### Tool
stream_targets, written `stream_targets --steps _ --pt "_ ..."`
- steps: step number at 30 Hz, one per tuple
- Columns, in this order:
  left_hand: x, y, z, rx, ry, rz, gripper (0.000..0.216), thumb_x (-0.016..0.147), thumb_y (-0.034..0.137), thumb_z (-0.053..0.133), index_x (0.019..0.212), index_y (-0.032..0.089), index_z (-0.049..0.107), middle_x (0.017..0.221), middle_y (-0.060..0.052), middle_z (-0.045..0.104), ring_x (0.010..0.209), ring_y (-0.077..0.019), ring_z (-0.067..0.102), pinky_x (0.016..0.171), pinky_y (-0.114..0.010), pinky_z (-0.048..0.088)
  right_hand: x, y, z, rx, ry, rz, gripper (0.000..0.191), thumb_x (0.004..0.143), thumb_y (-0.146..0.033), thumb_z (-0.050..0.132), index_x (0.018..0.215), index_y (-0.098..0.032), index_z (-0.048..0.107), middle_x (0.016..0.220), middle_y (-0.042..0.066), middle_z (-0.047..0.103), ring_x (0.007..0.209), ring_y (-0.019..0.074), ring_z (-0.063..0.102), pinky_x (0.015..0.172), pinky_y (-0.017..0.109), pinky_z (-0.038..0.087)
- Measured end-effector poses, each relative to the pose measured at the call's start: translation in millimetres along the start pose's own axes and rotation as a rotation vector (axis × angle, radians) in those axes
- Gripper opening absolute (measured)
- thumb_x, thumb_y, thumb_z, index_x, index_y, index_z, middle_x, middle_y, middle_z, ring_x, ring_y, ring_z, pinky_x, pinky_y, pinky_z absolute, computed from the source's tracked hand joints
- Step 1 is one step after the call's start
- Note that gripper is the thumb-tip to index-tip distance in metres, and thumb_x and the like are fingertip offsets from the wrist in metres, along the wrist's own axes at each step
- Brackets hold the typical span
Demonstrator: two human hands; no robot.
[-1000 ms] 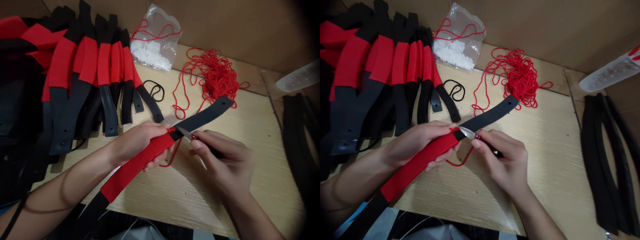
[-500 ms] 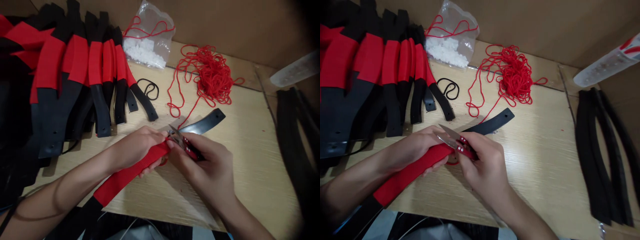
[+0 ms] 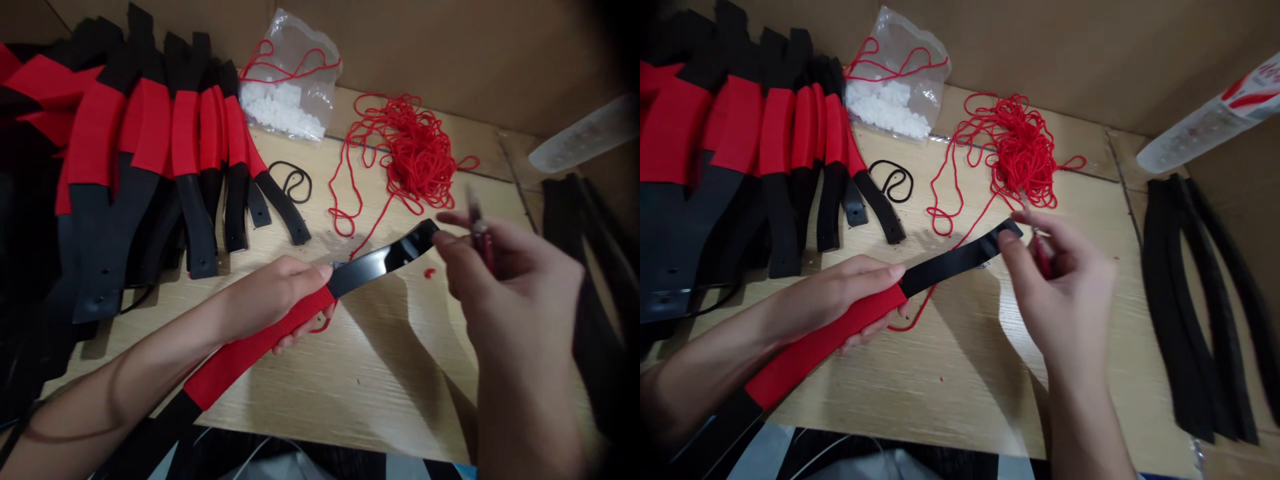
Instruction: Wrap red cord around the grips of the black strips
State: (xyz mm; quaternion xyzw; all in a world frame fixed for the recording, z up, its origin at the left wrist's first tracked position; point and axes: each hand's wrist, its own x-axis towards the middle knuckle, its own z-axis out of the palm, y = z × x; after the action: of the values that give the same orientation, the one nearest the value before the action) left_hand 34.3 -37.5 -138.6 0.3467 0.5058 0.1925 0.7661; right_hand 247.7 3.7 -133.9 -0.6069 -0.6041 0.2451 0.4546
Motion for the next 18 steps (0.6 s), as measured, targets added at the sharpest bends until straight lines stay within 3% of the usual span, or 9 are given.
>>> stream_targets --steps 3,9,12,14,16,18 --pt "0 1 1 0.091 0.002 0.04 0.037 0.091 0.046 0.046 0.073 0.017 0.058 0.048 0.004 0.046 0.035 -0.0071 0.04 0.034 -0.016 0.033 -1 2 3 0.045 -0.147 -0.028 0.017 0.075 -0.021 0.073 0.092 -0.019 0.074 0.048 -0.006 0.042 0.039 0.0074 0.032 0.034 0.022 0.02" --pt "-1 -1 7 0.279 0.065 0.138 0.036 0.092 0.041 0.044 0.063 0.019 0.046 0.048 0.005 0.044 0.038 -0.0073 0.04 0.037 -0.018 0.032 -7 -5 1 0.118 -0.138 0.001 0.021 0.077 -0.022 0.074 0.098 -0.019 0.071 0.044 -0.01 0.038 0.035 0.0066 0.027 0.032 0.021 0.017" --pt "-3 -2 10 0.425 0.14 0.238 0.038 0.091 0.036 0.046 0.058 0.019 0.041 0.047 0.005 0.039 0.042 -0.0078 0.038 0.041 -0.02 0.028 -20 -12 3 0.143 -0.371 -0.102 0.016 0.079 -0.017 0.068 0.094 -0.021 0.073 0.053 -0.005 0.057 0.038 0.0076 0.043 0.034 0.02 0.028" --pt "-5 -5 12 0.53 0.188 0.328 0.036 0.091 0.031 0.047 0.057 0.018 0.044 0.051 0.004 0.043 0.047 -0.0086 0.04 0.045 -0.022 0.028 -28 -15 6 0.12 -0.543 -0.133 0.022 0.08 -0.014 0.065 0.099 -0.021 0.074 0.072 0.0 0.071 0.052 0.0114 0.059 0.044 0.021 0.043" --pt "-6 -8 14 0.629 0.245 0.401 0.035 0.091 0.027 0.045 0.057 0.018 0.046 0.054 0.003 0.048 0.049 -0.0094 0.042 0.048 -0.024 0.027 -34 -17 11 0.079 -0.668 -0.1 0.029 0.082 -0.012 0.062 0.107 -0.021 0.072 0.086 0.002 0.076 0.065 0.0143 0.066 0.056 0.023 0.05" --pt "-7 -13 16 0.731 0.313 0.442 0.034 0.089 0.024 0.046 0.056 0.019 0.047 0.053 0.002 0.05 0.048 -0.0099 0.041 0.049 -0.026 0.025 -37 -18 15 0.039 -0.752 -0.048 0.025 0.083 -0.012 0.061 0.105 -0.019 0.071 0.083 0.001 0.074 0.067 0.0143 0.065 0.06 0.024 0.05"
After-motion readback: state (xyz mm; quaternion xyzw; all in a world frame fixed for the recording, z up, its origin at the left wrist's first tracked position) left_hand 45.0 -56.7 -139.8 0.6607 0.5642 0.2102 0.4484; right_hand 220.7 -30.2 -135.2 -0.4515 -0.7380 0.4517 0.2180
